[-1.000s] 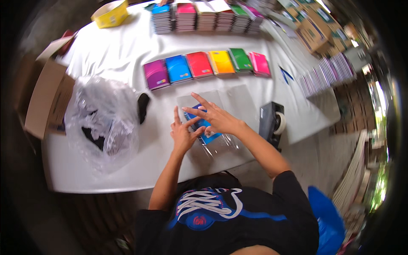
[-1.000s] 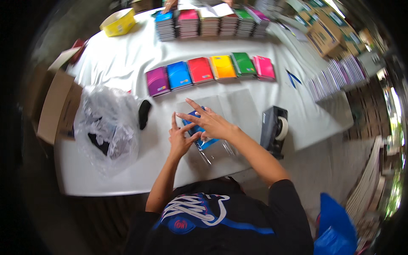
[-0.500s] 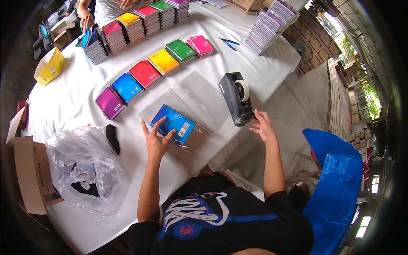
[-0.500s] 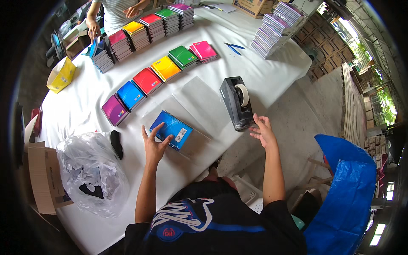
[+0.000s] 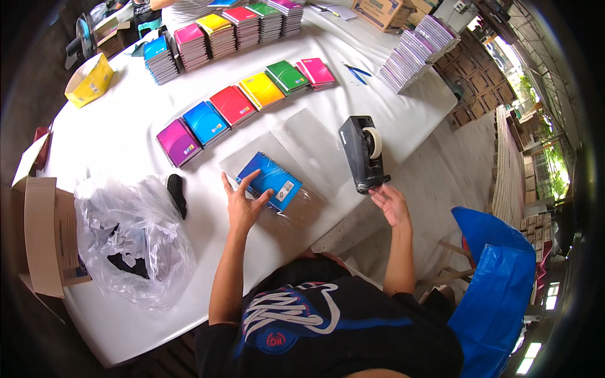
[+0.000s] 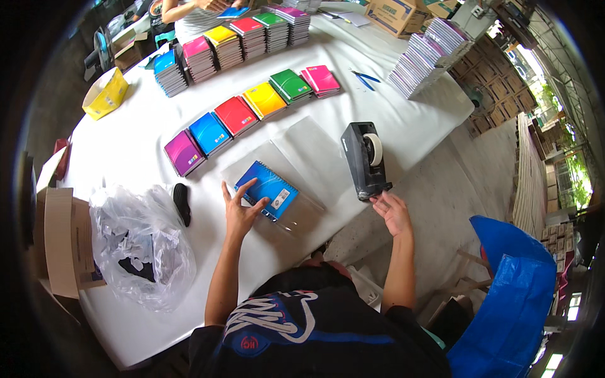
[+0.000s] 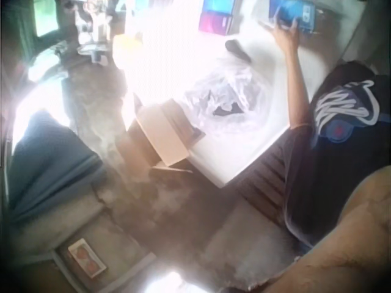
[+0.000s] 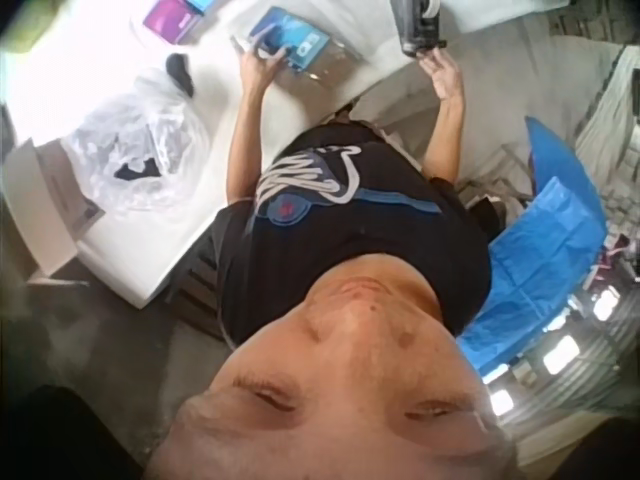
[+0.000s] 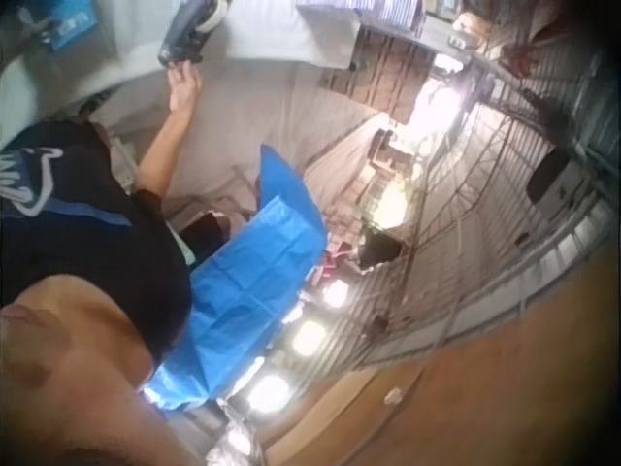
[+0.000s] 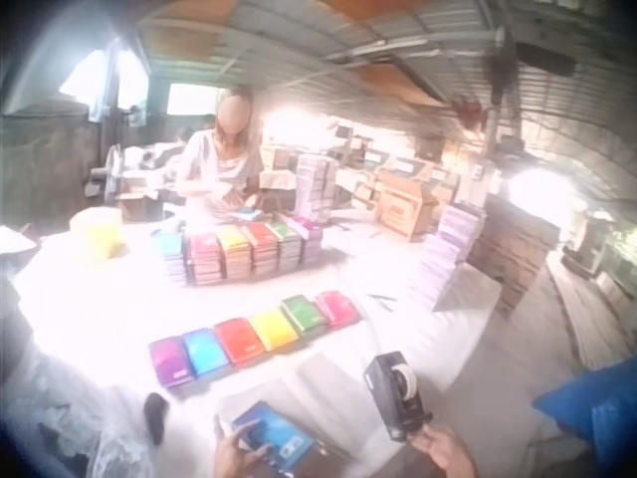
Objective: The person places stacks of small notebooks into clear plastic bags and seals the bags using tape from a dispenser.
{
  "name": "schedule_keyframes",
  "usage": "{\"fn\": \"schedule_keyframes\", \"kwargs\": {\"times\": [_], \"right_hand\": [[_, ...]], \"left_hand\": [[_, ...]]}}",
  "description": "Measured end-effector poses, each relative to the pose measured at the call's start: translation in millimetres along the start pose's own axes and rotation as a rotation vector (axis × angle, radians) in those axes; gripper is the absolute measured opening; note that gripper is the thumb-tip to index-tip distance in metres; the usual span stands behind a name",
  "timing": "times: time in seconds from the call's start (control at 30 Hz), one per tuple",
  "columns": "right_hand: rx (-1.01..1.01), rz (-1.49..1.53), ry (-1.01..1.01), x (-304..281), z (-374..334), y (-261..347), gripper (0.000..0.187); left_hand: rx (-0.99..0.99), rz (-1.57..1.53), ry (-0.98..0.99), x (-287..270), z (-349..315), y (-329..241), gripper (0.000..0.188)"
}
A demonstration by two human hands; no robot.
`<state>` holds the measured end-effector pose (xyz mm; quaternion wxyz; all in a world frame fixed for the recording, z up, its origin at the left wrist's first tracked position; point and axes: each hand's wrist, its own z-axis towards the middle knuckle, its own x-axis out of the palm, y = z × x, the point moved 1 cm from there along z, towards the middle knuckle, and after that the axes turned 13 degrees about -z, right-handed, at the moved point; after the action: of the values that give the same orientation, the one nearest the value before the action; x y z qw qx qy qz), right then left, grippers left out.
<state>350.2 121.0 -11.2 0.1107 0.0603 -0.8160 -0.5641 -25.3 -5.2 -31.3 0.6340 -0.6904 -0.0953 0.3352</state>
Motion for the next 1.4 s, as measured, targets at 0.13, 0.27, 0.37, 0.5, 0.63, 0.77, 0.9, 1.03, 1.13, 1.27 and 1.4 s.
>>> {"fn": "schedule_keyframes", "kwargs": {"times": [0.13, 0.27, 0.37, 0.5, 0.63, 0.77, 0.9, 1.03, 1.13, 1.27, 1.4], "right_hand": [[-0.076, 0.078, 0.034, -9, -24, -9, 0.023], [-0.071, -0.468, -0.206, -11, -40, -25, 0.025], [-0.1, -0.55, -0.128, 2, -50, -6, 0.024], [-0.204, -0.55, 0.256, 77, -21, 34, 0.05], [-0.227, -0.609, 0.654, 178, 24, 55, 0.089], [-0.2, -0.789, 1.024, 251, 62, 54, 0.091], [-0.179, -0.89, 1.273, 285, 78, 42, 0.091], [-0.27, -1.066, 1.286, 298, 84, 34, 0.094], [-0.327, -1.246, 1.229, 305, 78, 40, 0.096], [-0.445, -1.441, 1.067, 311, 66, 35, 0.1], [-0.599, -1.657, 0.788, 306, 68, 44, 0.106]], "left_hand": [[-0.101, -0.06, 0.039, -1, 2, -6, 0.058], [-0.074, -0.086, 0.045, -2, 2, -1, 0.058], [-0.102, -0.239, 0.067, -5, 2, 6, 0.06], [-0.033, -0.107, 0.075, -2, 4, 3, 0.065], [-0.068, -0.141, 0.077, -4, 3, 0, 0.066], [-0.143, -0.216, 0.069, -6, 0, -1, 0.069], [-0.141, -0.153, 0.036, -2, -1, 0, 0.07], [-0.122, -0.097, 0.013, 1, -2, 7, 0.07], [-0.151, -0.103, -0.001, 1, -5, 6, 0.071], [-0.176, -0.082, 0.002, 2, -6, 5, 0.072], [-0.259, -0.128, 0.064, -5, -3, -10, 0.074]]}}
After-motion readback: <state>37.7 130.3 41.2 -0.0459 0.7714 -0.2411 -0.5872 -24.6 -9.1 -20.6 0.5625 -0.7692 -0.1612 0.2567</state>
